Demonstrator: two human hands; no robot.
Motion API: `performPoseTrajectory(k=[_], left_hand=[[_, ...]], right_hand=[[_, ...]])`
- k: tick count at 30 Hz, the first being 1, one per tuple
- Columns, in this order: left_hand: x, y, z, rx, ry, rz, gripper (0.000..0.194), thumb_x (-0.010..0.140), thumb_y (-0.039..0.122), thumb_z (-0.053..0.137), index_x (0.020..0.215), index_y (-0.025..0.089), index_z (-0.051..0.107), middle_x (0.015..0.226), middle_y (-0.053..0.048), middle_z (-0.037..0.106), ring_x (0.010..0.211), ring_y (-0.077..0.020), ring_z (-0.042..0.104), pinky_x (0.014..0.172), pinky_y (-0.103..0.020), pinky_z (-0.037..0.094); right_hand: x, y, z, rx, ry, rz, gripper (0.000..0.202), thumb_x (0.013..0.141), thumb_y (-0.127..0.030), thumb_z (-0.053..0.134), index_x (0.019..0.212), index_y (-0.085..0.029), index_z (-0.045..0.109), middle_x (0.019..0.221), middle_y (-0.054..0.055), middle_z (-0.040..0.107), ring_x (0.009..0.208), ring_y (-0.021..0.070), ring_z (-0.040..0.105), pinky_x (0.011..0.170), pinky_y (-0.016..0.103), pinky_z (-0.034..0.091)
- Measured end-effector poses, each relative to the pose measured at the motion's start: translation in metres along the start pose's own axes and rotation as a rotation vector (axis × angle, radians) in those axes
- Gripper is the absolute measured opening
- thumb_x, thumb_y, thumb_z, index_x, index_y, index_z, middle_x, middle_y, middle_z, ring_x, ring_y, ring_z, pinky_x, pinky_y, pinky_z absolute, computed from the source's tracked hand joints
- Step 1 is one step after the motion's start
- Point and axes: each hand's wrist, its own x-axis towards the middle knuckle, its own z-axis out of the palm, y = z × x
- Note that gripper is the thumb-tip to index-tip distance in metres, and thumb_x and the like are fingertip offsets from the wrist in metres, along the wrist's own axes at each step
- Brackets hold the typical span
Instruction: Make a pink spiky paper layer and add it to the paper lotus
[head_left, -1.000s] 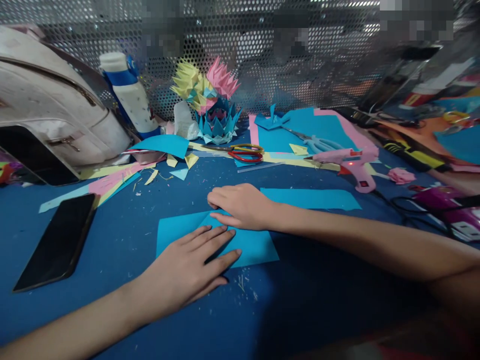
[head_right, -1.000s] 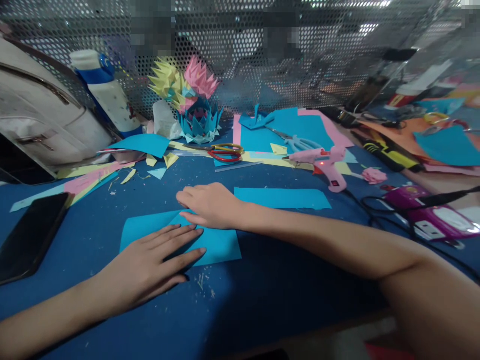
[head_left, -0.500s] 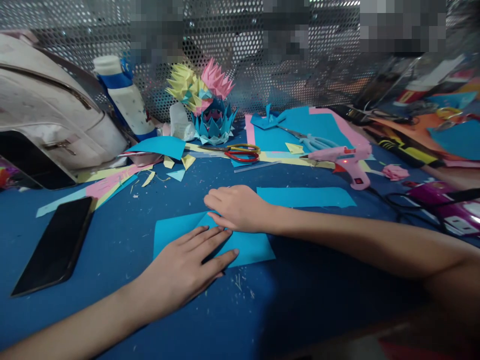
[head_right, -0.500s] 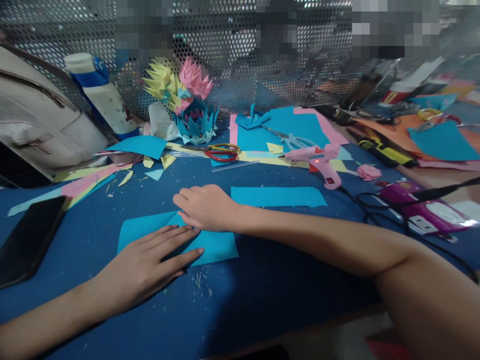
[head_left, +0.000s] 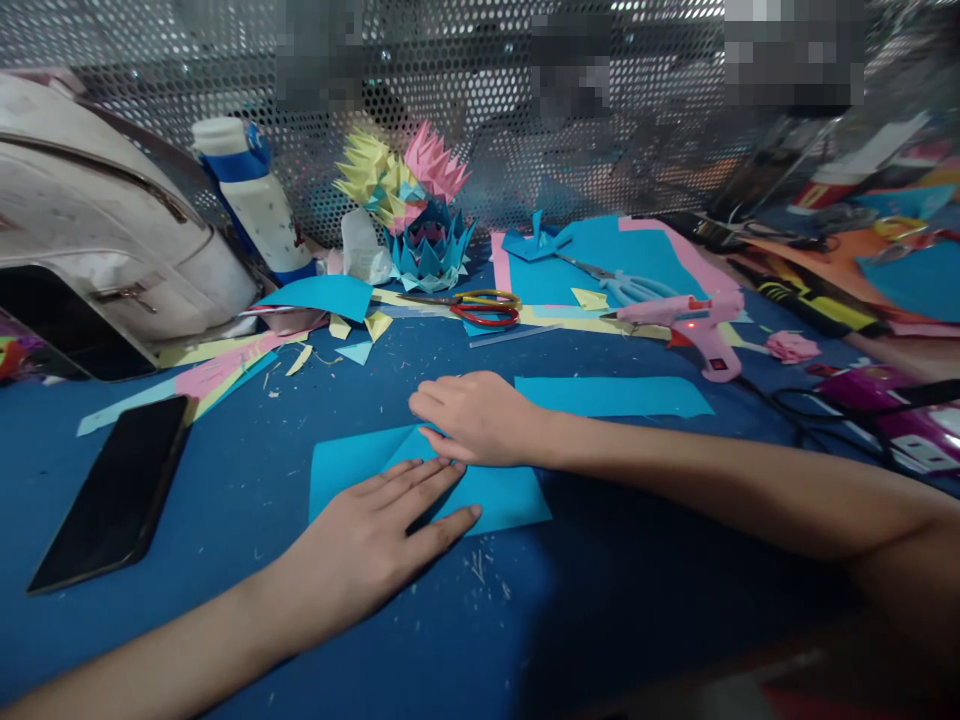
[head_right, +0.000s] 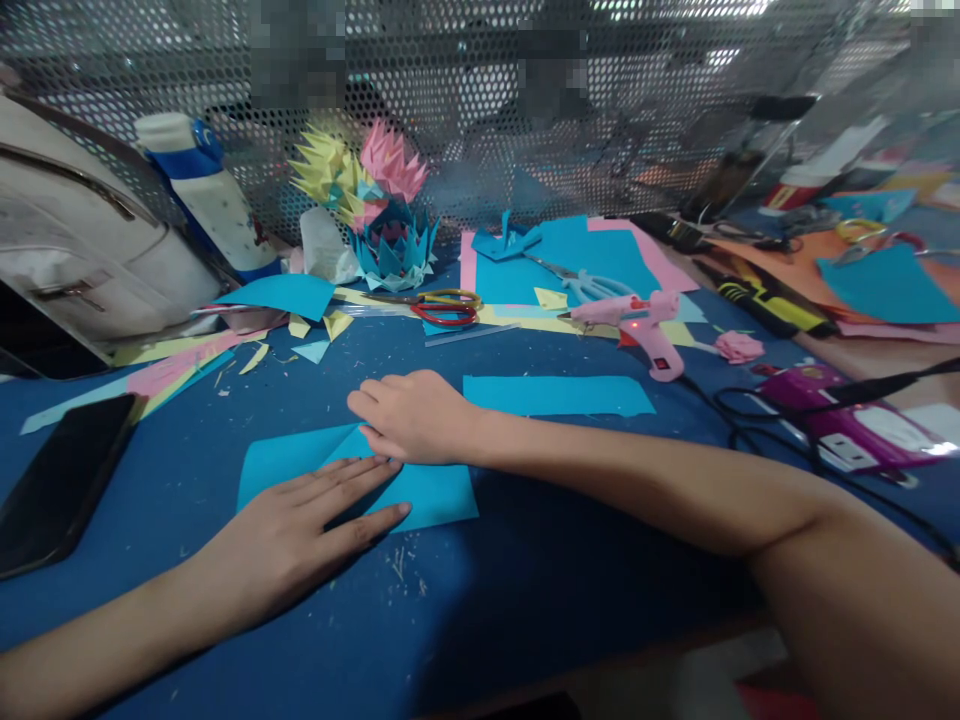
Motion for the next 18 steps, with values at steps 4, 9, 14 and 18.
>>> performPoseTrajectory(k=[4,9,14,18], left_hand=[[-0.0005,-0.0008,0.0016,0.002,0.001,-0.001,0.041,0.101,0.018,0.037,0.14,0.021,0.046,0.142,-0.017,0.05,0.131,-0.0311,0.048,0.099,-0.048,0.051],[-0.0015,-0.0013,0.0025,0.013,0.007,0.004,0.042,0.101,0.017,0.036,0.142,0.022,0.045,0.143,-0.017,0.05,0.131,-0.0306,0.049,0.099,-0.047,0.051],[-0.0017,-0.0008,0.0014,-0.012,-0.036,0.005,0.043,0.101,0.019,0.036,0.144,0.023,0.042,0.145,-0.016,0.047,0.133,-0.03,0.047,0.101,-0.046,0.05],[-0.0008,-0.0005,0.0005,-0.019,-0.029,0.006,0.044,0.101,0.017,0.034,0.144,0.024,0.041,0.146,-0.016,0.046,0.134,-0.0279,0.046,0.102,-0.044,0.049]], right_hand=[[-0.0005,0.0001,-0.0004,0.004,-0.004,0.005,0.02,0.097,-0.03,0.039,0.101,-0.014,0.052,0.095,0.007,0.061,0.076,0.0174,0.052,0.054,0.03,0.017],[0.0002,0.0004,-0.0005,-0.002,-0.007,0.001,0.02,0.097,-0.03,0.04,0.101,-0.015,0.052,0.096,0.007,0.061,0.077,0.0176,0.054,0.053,0.031,0.017],[0.0004,0.0004,-0.0004,-0.002,-0.002,-0.003,0.021,0.097,-0.03,0.039,0.1,-0.015,0.053,0.095,0.006,0.061,0.076,0.0173,0.053,0.052,0.032,0.016],[-0.0007,0.0011,0.0015,0.001,0.028,-0.009,0.023,0.097,-0.031,0.038,0.098,-0.015,0.054,0.093,0.006,0.062,0.074,0.0166,0.051,0.052,0.032,0.014]])
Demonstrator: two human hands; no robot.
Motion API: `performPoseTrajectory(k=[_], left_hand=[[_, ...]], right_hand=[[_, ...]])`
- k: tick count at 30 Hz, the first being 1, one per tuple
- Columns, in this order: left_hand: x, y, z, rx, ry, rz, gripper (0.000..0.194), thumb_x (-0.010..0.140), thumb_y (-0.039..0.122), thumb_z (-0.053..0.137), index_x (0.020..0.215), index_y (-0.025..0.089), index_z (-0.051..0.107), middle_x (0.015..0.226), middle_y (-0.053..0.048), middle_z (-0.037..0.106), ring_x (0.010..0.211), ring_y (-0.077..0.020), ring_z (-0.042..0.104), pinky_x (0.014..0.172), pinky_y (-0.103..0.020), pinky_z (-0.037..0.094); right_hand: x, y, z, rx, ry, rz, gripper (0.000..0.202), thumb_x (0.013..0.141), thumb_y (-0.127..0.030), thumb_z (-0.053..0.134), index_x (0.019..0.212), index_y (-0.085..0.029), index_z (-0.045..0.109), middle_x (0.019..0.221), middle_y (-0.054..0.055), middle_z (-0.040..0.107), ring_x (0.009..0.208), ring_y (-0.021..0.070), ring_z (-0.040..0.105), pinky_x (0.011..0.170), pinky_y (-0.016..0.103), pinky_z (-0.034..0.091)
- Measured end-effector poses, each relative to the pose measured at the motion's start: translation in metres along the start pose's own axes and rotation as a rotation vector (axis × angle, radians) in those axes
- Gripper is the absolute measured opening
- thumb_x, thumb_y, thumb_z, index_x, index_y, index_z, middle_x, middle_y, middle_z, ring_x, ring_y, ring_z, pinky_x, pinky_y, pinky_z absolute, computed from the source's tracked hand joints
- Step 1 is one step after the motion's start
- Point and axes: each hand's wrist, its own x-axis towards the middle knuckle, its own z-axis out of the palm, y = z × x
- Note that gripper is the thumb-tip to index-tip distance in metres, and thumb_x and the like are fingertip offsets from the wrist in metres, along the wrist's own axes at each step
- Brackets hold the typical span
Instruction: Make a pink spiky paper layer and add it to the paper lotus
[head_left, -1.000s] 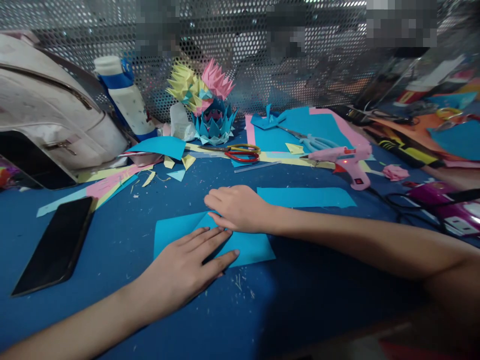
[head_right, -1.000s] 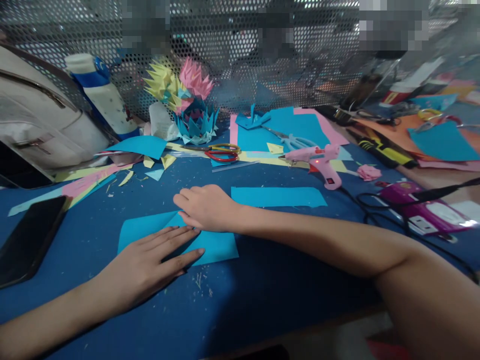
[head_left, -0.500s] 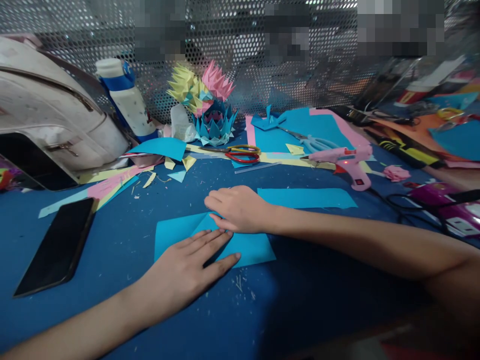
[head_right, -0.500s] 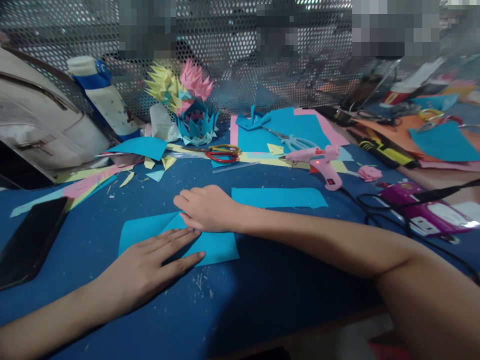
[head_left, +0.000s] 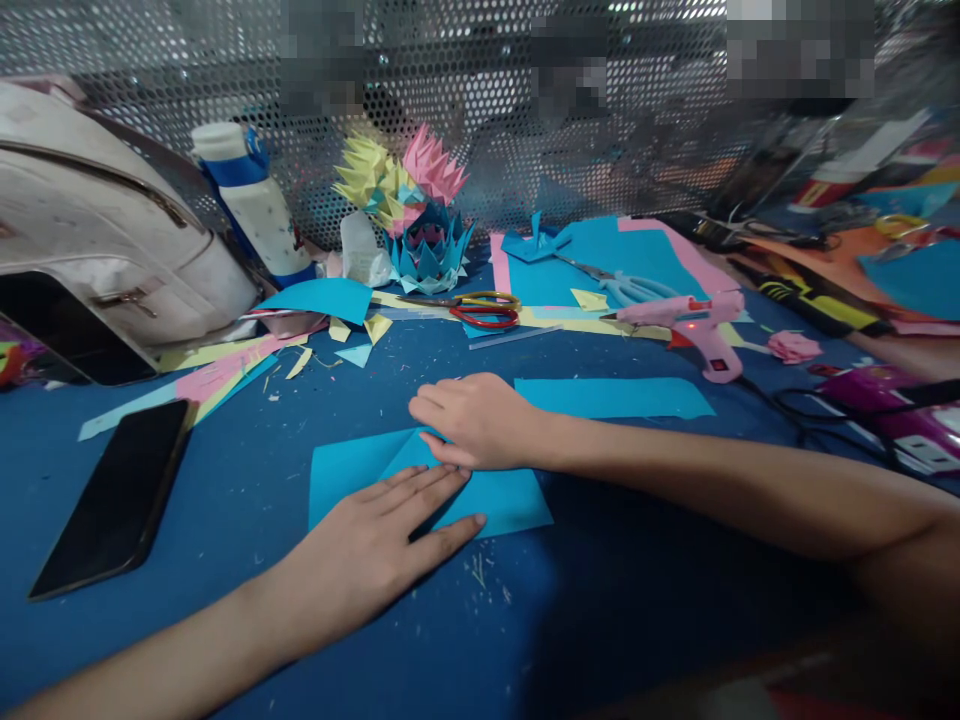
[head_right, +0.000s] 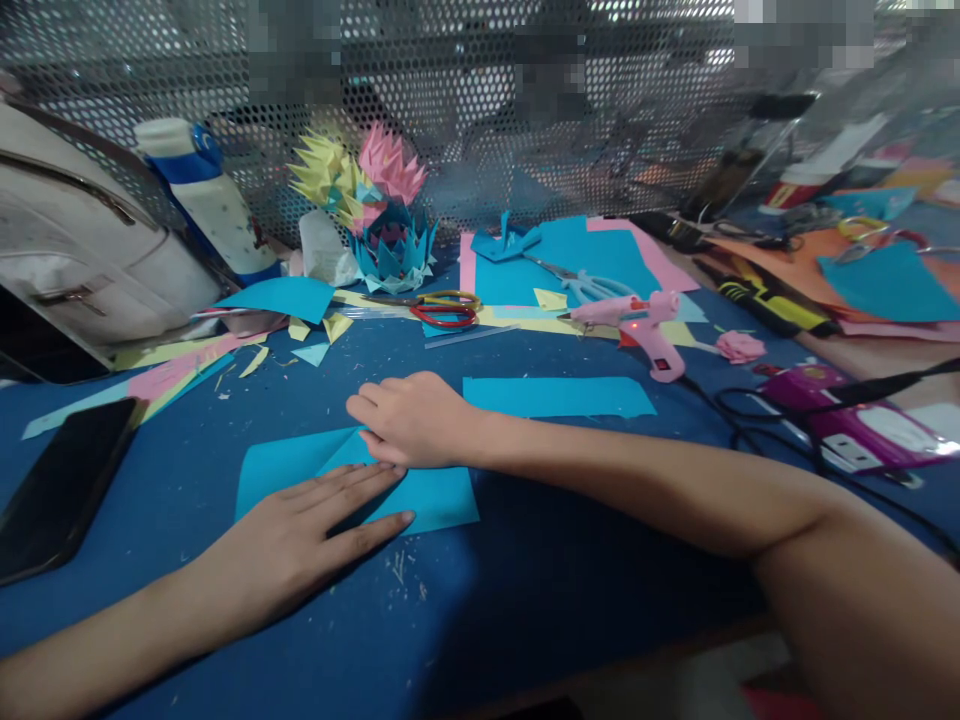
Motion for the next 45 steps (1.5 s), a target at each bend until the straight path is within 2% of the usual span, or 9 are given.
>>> performPoseTrajectory(k=[6,18,29,33,37,39,40,42,45], left_hand=[[0.001,0.0,-0.003,0.009,-0.082,0.0,0.045,0.101,0.017,0.033,0.145,0.024,0.039,0.149,-0.015,0.043,0.135,-0.0282,0.044,0.101,-0.045,0.049],[0.002,0.0,-0.002,0.04,-0.021,0.023,0.044,0.101,0.017,0.033,0.143,0.023,0.042,0.144,-0.016,0.049,0.131,-0.029,0.049,0.098,-0.045,0.052],[0.002,0.001,-0.002,0.045,-0.031,0.01,0.042,0.1,0.021,0.04,0.142,0.024,0.042,0.145,-0.015,0.048,0.132,-0.0286,0.048,0.099,-0.044,0.051],[0.003,0.002,-0.004,0.114,0.019,0.055,0.039,0.101,0.018,0.035,0.137,0.019,0.05,0.137,-0.016,0.057,0.126,-0.0293,0.055,0.095,-0.043,0.054],[-0.001,-0.005,-0.006,0.145,0.1,0.128,0.036,0.1,0.016,0.037,0.13,0.01,0.055,0.129,-0.019,0.062,0.121,-0.0305,0.058,0.096,-0.044,0.053],[-0.003,-0.015,-0.01,0.137,0.152,0.124,0.033,0.099,0.015,0.04,0.125,0.009,0.058,0.128,-0.018,0.063,0.124,-0.0298,0.056,0.105,-0.048,0.046],[-0.003,-0.021,-0.013,0.128,0.197,0.087,0.031,0.098,0.013,0.043,0.124,0.013,0.059,0.131,-0.015,0.061,0.127,-0.0289,0.053,0.11,-0.051,0.039],[-0.003,-0.033,-0.019,0.083,0.329,-0.115,0.033,0.095,0.011,0.05,0.122,0.026,0.06,0.144,-0.007,0.051,0.136,-0.0272,0.043,0.116,-0.057,0.026],[-0.001,-0.048,-0.022,-0.136,0.657,-0.556,0.046,0.088,0.022,0.064,0.131,0.032,0.05,0.152,-0.006,0.037,0.14,-0.0299,0.034,0.114,-0.057,0.03]], right_hand=[[0.0,0.001,0.0,0.016,0.01,0.007,0.022,0.096,-0.03,0.038,0.097,-0.015,0.055,0.092,0.006,0.063,0.072,0.0157,0.05,0.053,0.031,0.013],[0.0,-0.001,0.0,0.004,0.038,0.003,0.023,0.096,-0.03,0.038,0.097,-0.015,0.055,0.09,0.006,0.062,0.071,0.0156,0.05,0.053,0.031,0.014],[-0.002,-0.002,0.002,0.02,0.038,0.029,0.023,0.097,-0.029,0.037,0.097,-0.015,0.056,0.092,0.007,0.063,0.071,0.0159,0.051,0.052,0.031,0.012],[0.0,0.004,-0.008,0.199,-0.01,0.092,0.028,0.096,-0.04,0.044,0.091,-0.016,0.056,0.087,0.005,0.062,0.069,0.0138,0.05,0.052,0.028,0.015],[0.005,0.022,-0.012,0.586,-0.084,0.115,0.029,0.091,-0.043,0.056,0.077,-0.017,0.056,0.068,-0.003,0.054,0.061,0.0101,0.045,0.054,0.024,0.023],[0.007,0.032,-0.008,0.813,-0.023,0.147,0.028,0.088,-0.042,0.059,0.076,-0.017,0.055,0.065,-0.004,0.049,0.061,0.0095,0.043,0.056,0.023,0.029],[0.008,0.036,-0.005,0.92,0.042,0.198,0.028,0.087,-0.042,0.06,0.077,-0.017,0.054,0.065,-0.004,0.048,0.061,0.0096,0.043,0.057,0.023,0.031],[0.01,0.04,0.003,1.094,0.187,0.352,0.029,0.084,-0.045,0.062,0.083,-0.017,0.053,0.067,-0.003,0.05,0.061,0.0106,0.046,0.057,0.024,0.036],[0.01,0.039,0.01,1.257,0.318,0.499,0.031,0.086,-0.046,0.059,0.098,-0.018,0.052,0.078,0.001,0.059,0.068,0.0144,0.054,0.062,0.028,0.045]])
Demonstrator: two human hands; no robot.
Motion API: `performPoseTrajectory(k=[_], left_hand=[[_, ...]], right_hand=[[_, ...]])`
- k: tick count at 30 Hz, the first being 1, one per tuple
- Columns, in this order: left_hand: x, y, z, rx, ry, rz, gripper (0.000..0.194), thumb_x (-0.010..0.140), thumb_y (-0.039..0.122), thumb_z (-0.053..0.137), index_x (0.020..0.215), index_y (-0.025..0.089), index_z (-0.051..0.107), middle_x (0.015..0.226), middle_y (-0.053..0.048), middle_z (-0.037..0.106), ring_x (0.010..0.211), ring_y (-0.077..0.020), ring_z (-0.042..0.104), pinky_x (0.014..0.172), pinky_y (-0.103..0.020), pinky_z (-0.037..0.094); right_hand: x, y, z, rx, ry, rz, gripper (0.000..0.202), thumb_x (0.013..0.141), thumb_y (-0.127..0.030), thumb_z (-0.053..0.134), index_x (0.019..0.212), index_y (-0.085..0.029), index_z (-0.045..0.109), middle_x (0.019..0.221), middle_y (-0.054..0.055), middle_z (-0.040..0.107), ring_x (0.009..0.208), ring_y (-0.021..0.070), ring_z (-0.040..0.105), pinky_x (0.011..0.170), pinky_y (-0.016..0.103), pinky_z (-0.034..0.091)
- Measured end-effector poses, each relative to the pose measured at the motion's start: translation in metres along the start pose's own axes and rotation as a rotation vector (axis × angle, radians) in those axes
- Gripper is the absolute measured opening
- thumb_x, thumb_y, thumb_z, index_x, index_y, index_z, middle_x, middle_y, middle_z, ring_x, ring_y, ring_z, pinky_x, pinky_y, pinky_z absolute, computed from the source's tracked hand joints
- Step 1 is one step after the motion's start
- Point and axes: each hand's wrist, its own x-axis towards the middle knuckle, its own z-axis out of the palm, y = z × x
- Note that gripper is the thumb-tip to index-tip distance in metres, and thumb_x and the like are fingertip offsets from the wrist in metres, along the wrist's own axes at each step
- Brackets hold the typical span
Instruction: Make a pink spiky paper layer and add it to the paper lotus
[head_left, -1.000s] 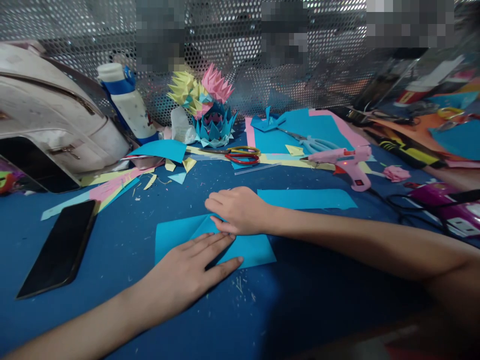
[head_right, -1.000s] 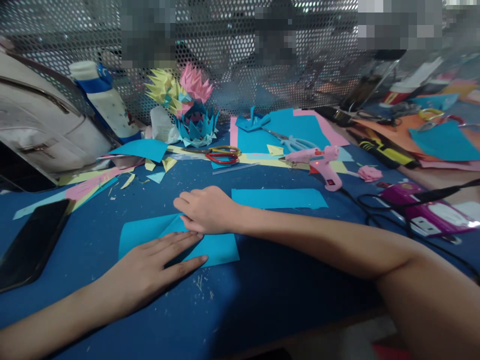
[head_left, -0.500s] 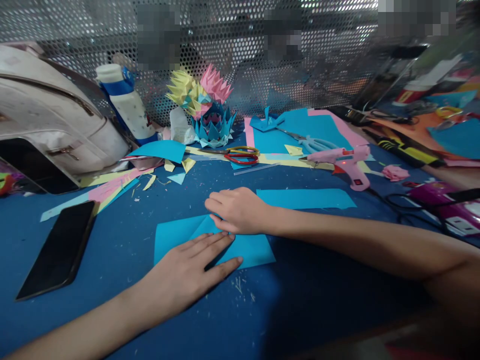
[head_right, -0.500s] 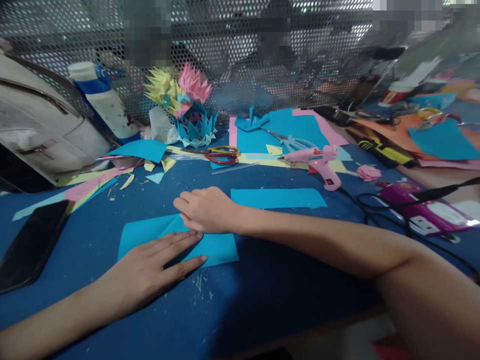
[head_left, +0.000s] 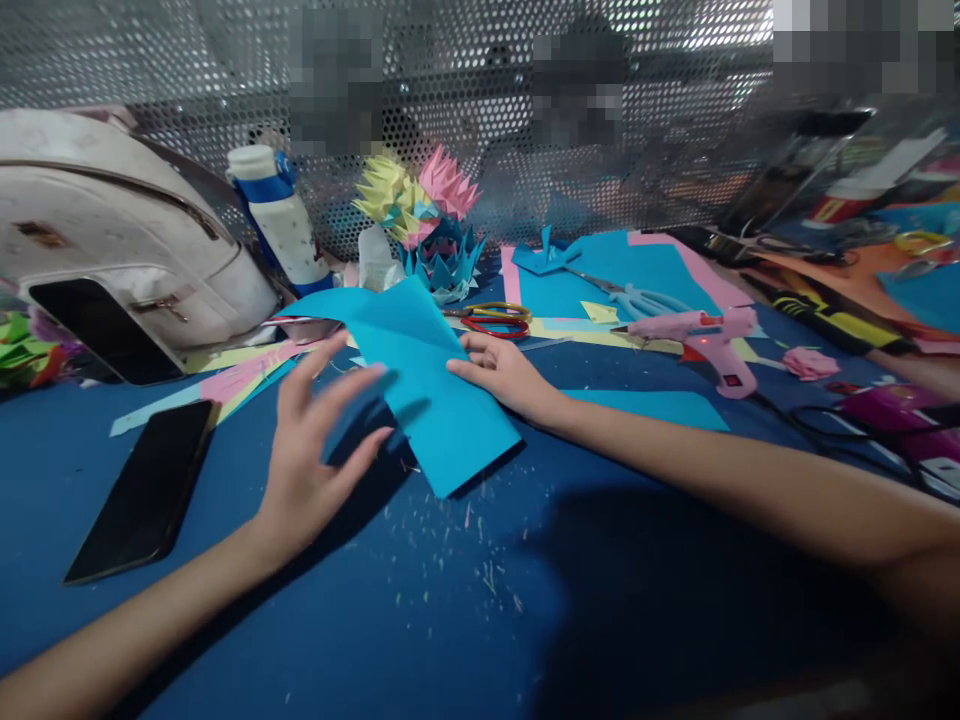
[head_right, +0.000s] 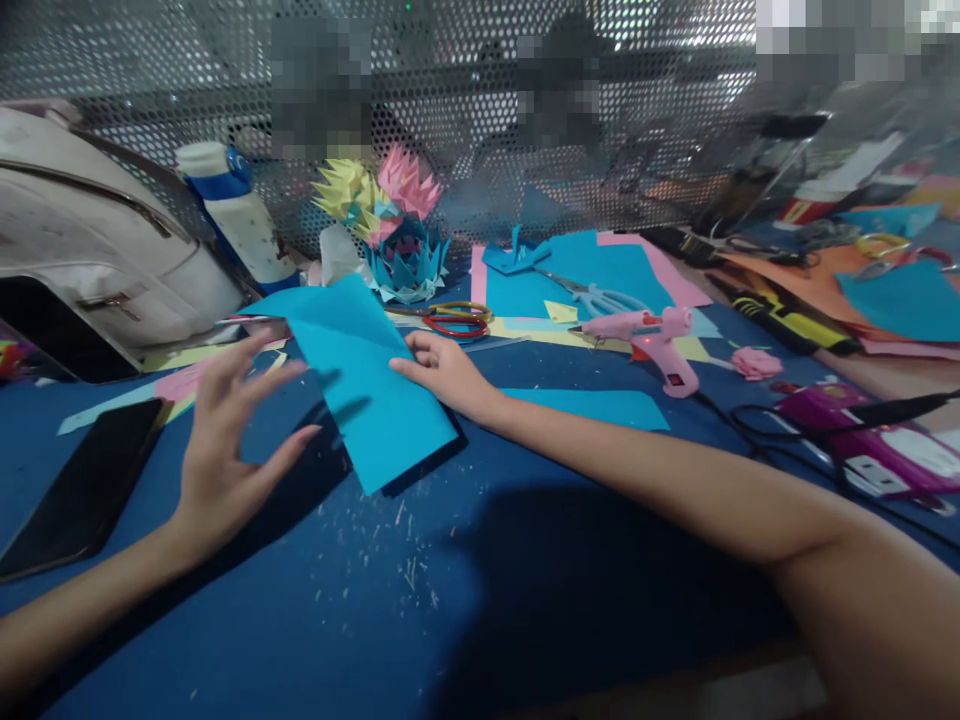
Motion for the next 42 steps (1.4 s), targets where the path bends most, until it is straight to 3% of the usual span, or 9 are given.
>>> performPoseTrajectory(k=[2,4,6,8,11,16,18,27,42], left_hand=[[0.003,-0.005,0.004,-0.218,0.08,-0.241,0.059,0.085,0.032,0.068,0.138,0.027,0.042,0.147,-0.011,0.04,0.136,-0.0301,0.04,0.108,-0.051,0.041],[0.002,-0.007,0.009,-0.45,-0.024,-0.398,0.054,0.086,0.036,0.064,0.135,0.021,0.046,0.135,-0.013,0.053,0.121,-0.0271,0.055,0.096,-0.043,0.051],[0.0,-0.005,0.012,-0.589,-0.203,-0.497,0.034,0.088,0.037,0.06,0.116,0.017,0.06,0.109,-0.01,0.068,0.096,-0.0218,0.065,0.081,-0.034,0.055],[-0.002,0.0,0.013,-0.616,-0.333,-0.55,0.024,0.086,0.037,0.061,0.086,0.014,0.068,0.079,-0.005,0.07,0.073,-0.0168,0.063,0.065,-0.026,0.051],[-0.004,0.008,0.013,-0.576,-0.395,-0.6,0.034,0.084,0.039,0.064,0.06,0.014,0.062,0.056,0.0,0.059,0.054,-0.0115,0.051,0.051,-0.022,0.038],[-0.002,0.003,0.011,-0.54,-0.277,-0.622,0.041,0.086,0.038,0.06,0.053,0.015,0.054,0.05,0.003,0.049,0.049,-0.009,0.042,0.048,-0.022,0.03],[-0.001,-0.002,0.01,-0.537,-0.239,-0.64,0.042,0.088,0.037,0.058,0.052,0.016,0.05,0.047,0.003,0.048,0.047,-0.0088,0.042,0.048,-0.022,0.03],[0.002,-0.005,0.008,-0.611,-0.247,-0.641,0.04,0.087,0.036,0.059,0.053,0.017,0.052,0.047,0.003,0.052,0.043,-0.0089,0.049,0.046,-0.021,0.036],[0.001,-0.005,0.011,-0.569,-0.375,-0.6,0.042,0.084,0.042,0.061,0.052,0.016,0.052,0.046,0.003,0.048,0.043,-0.0084,0.042,0.045,-0.021,0.031]], right_hand=[[-0.002,0.001,0.003,0.019,0.017,-0.013,0.033,0.089,-0.047,0.055,0.106,-0.018,0.051,0.087,0.005,0.063,0.074,0.017,0.058,0.066,0.031,0.048],[-0.004,0.001,0.005,-0.045,0.029,-0.062,0.035,0.091,-0.047,0.052,0.111,-0.019,0.051,0.09,0.006,0.063,0.077,0.0183,0.058,0.066,0.032,0.048],[-0.006,0.001,0.006,-0.131,0.055,-0.121,0.035,0.092,-0.046,0.051,0.113,-0.018,0.05,0.087,0.005,0.062,0.074,0.0178,0.057,0.063,0.031,0.047],[-0.009,-0.001,0.008,-0.191,0.077,-0.171,0.034,0.093,-0.044,0.052,0.114,-0.017,0.05,0.084,0.004,0.059,0.069,0.0161,0.054,0.059,0.03,0.045],[-0.014,-0.004,0.011,-0.212,0.082,-0.205,0.033,0.093,-0.041,0.053,0.115,-0.017,0.05,0.083,0.003,0.06,0.069,0.0162,0.056,0.059,0.03,0.046],[-0.015,-0.008,0.018,0.087,-0.039,-0.133,0.051,0.08,-0.038,0.07,0.124,-0.02,0.051,0.116,0.009,0.063,0.102,0.023,0.062,0.087,0.038,0.053],[-0.013,-0.007,0.018,0.2,-0.086,-0.051,0.059,0.072,-0.034,0.077,0.124,-0.019,0.052,0.119,0.009,0.064,0.106,0.0239,0.062,0.093,0.04,0.052],[-0.008,-0.002,0.017,0.293,-0.057,0.091,0.062,0.062,-0.031,0.084,0.117,-0.018,0.06,0.12,0.011,0.067,0.109,0.0266,0.064,0.093,0.045,0.053],[-0.008,-0.004,0.018,0.366,0.07,0.104,0.061,0.062,-0.035,0.085,0.116,-0.019,0.06,0.124,0.01,0.065,0.116,0.0292,0.06,0.103,0.051,0.049]])
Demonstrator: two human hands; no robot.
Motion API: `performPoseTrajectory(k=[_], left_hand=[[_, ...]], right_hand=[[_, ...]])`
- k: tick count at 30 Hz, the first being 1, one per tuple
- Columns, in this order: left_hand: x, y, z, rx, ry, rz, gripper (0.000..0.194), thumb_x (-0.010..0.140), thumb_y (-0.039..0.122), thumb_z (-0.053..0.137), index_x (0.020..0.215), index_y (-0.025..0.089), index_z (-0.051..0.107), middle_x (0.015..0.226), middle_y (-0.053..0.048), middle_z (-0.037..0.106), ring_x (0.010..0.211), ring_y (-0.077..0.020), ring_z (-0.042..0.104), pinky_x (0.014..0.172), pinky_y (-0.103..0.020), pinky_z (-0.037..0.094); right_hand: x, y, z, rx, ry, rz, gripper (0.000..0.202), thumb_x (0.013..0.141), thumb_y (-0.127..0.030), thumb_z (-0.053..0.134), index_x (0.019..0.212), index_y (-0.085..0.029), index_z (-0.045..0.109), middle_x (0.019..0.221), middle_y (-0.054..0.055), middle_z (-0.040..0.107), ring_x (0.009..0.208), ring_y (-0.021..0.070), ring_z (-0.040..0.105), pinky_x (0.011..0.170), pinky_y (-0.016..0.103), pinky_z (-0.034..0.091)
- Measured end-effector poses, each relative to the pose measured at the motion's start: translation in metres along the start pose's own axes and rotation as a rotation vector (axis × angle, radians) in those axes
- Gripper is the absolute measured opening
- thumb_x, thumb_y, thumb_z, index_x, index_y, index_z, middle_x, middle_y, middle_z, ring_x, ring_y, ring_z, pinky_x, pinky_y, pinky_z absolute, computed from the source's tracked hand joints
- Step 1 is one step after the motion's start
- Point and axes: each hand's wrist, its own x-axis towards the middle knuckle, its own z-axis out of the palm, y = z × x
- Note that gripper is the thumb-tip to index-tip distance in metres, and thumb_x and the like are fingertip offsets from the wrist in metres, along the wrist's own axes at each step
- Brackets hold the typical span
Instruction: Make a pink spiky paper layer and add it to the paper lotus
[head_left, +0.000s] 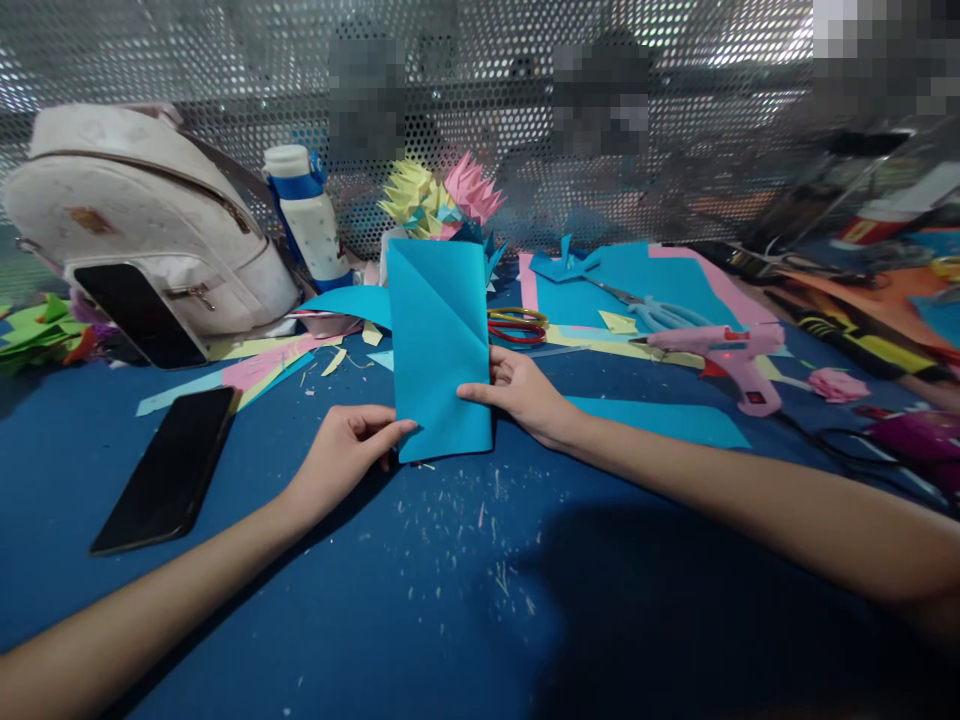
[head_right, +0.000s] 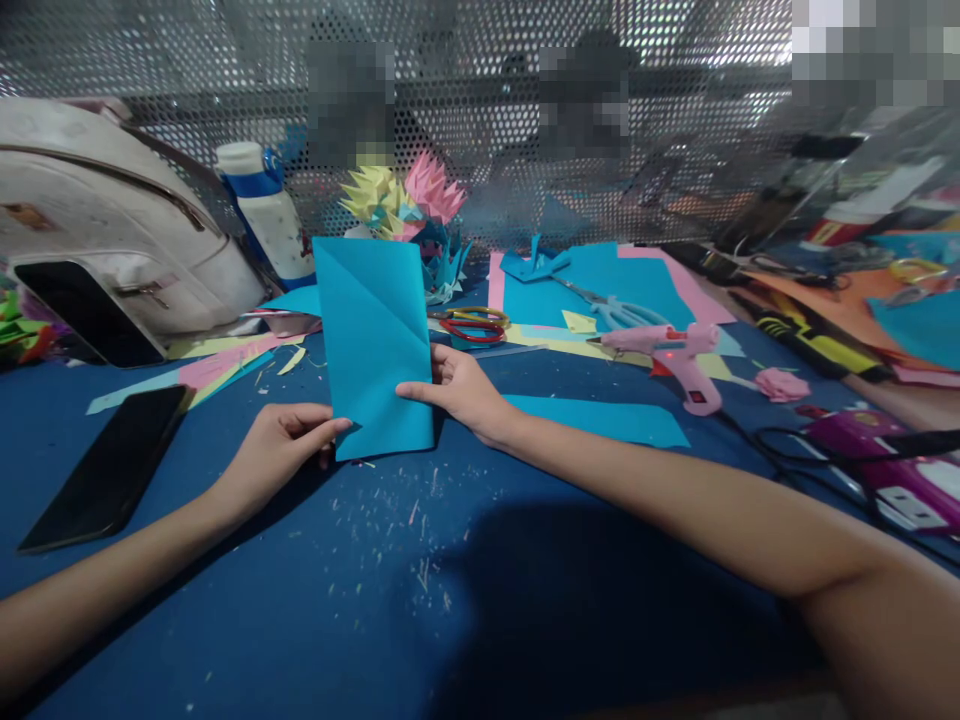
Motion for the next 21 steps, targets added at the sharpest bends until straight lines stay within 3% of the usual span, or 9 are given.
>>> performPoseTrajectory(k=[21], left_hand=[[-0.0011,-0.0016,-0.0003,0.053,-0.012,-0.009,0.045,0.086,0.043,0.058,0.052,0.016,0.05,0.047,0.003,0.047,0.047,-0.0084,0.041,0.047,-0.021,0.03]], right_hand=[[0.001,0.0031,-0.0022,0.026,-0.009,-0.01,0.055,0.062,-0.032,0.085,0.111,-0.018,0.064,0.119,0.01,0.068,0.115,0.0285,0.061,0.102,0.05,0.048]])
